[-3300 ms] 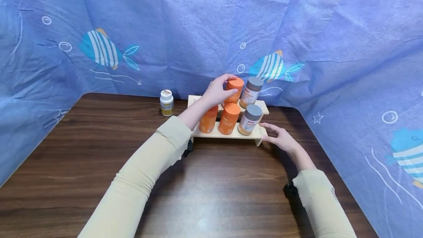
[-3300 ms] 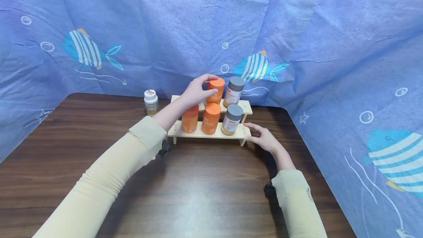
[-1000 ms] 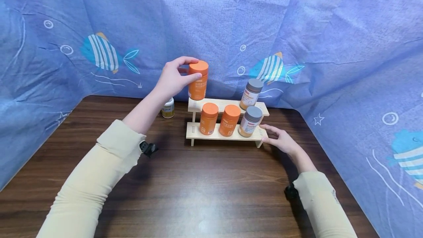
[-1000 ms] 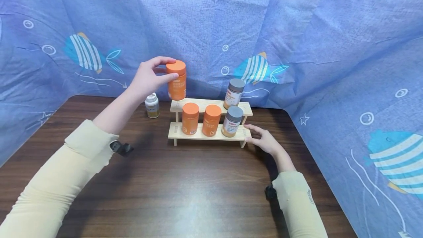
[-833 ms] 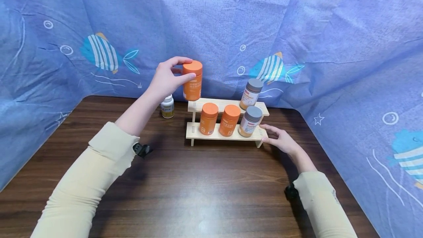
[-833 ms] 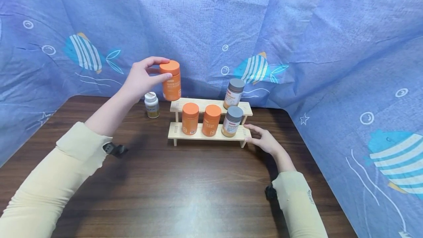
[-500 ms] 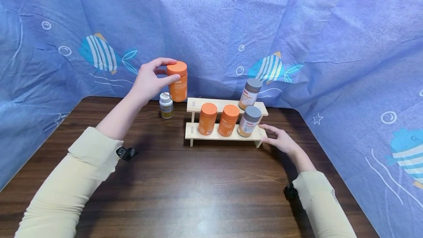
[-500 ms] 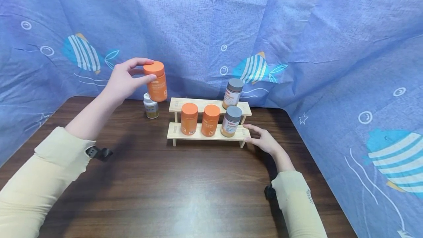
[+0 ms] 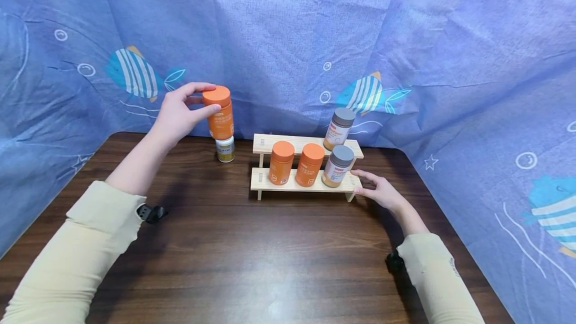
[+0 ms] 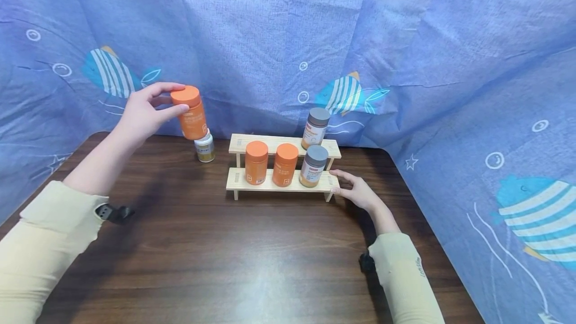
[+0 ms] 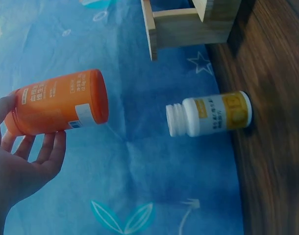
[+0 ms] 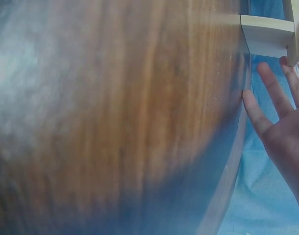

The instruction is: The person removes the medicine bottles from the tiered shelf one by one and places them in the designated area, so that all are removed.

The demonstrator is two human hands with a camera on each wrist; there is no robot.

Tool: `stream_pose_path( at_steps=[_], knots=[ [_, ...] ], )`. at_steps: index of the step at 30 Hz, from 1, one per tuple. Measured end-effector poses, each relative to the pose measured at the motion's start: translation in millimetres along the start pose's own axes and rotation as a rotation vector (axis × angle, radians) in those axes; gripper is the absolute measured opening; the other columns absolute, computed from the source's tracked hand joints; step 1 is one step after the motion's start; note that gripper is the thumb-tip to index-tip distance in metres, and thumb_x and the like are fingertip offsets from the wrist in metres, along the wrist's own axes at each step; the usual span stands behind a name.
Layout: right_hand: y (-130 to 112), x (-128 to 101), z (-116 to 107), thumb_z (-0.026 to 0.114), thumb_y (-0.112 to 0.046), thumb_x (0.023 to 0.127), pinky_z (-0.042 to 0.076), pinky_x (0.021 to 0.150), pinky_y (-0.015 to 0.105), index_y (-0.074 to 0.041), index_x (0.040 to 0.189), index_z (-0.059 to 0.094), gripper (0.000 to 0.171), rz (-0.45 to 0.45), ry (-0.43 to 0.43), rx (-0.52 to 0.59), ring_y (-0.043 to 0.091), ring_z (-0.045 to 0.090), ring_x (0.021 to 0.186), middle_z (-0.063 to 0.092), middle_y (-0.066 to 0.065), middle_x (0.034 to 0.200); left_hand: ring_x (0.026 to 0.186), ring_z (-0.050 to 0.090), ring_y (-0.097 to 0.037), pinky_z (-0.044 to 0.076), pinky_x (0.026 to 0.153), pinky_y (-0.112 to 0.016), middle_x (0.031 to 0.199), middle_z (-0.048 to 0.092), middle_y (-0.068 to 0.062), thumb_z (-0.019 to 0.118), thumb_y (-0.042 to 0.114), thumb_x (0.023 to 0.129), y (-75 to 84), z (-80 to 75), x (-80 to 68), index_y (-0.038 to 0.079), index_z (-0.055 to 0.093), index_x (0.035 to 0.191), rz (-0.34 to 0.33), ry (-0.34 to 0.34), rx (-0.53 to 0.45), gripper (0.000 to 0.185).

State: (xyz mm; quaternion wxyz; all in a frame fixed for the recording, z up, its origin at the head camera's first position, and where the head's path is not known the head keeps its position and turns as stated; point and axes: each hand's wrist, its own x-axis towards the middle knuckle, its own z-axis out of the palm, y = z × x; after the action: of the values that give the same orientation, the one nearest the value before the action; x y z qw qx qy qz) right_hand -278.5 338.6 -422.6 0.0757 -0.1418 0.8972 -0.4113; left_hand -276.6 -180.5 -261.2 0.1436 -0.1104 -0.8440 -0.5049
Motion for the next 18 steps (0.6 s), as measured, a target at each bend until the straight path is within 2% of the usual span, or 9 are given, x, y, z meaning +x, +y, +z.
stream_pose_path(
  at_steps=[5, 11, 15, 18],
  knots=[
    [-4, -1, 0, 0.068, -0.028, 0.087, 0.034, 0.102, 0.054, -0.018, 0.14, 0.046, 0.059, -0.012, -0.013, 0.002, 0.035, 0.045, 0.125, 0.049, 0.017, 0.137, 0.113, 0.055, -0.021, 0.049, 0.08, -0.025, 0.132, 0.054, -0.002, 0.07, 0.04, 0.083, -14.9, -5.6, -2.1, 0.025, 0.057, 0.13, -0.011, 0.026, 0.037, 0.051],
    [-31, -10, -1, 0.066, -0.02, 0.089, 0.033, 0.101, 0.058, -0.007, 0.141, 0.043, 0.058, -0.022, -0.027, -0.015, 0.041, 0.044, 0.125, 0.047, 0.024, 0.137, 0.105, 0.054, -0.014, 0.047, 0.072, -0.017, 0.129, 0.055, -0.004, 0.071, 0.039, 0.083, -32.6, -7.6, -3.5, 0.023, 0.058, 0.129, -0.026, 0.074, 0.051, 0.051],
    [-38, -13, -1, 0.066, -0.019, 0.089, 0.033, 0.102, 0.056, -0.006, 0.141, 0.043, 0.058, -0.002, -0.033, -0.001, 0.039, 0.044, 0.126, 0.046, 0.024, 0.138, 0.098, 0.056, -0.01, 0.046, 0.068, -0.013, 0.126, 0.058, -0.008, 0.072, 0.036, 0.082, -45.8, -8.0, -4.3, 0.019, 0.059, 0.127, -0.017, 0.103, 0.054, 0.05],
    [-39, -13, -1, 0.066, -0.019, 0.089, 0.034, 0.102, 0.055, -0.006, 0.141, 0.042, 0.059, 0.002, -0.035, 0.008, 0.039, 0.045, 0.125, 0.047, 0.024, 0.138, 0.099, 0.057, -0.012, 0.045, 0.069, -0.011, 0.127, 0.058, -0.01, 0.072, 0.035, 0.082, -56.2, -8.1, -4.4, 0.016, 0.059, 0.127, -0.009, 0.122, 0.079, 0.05]
  ],
)
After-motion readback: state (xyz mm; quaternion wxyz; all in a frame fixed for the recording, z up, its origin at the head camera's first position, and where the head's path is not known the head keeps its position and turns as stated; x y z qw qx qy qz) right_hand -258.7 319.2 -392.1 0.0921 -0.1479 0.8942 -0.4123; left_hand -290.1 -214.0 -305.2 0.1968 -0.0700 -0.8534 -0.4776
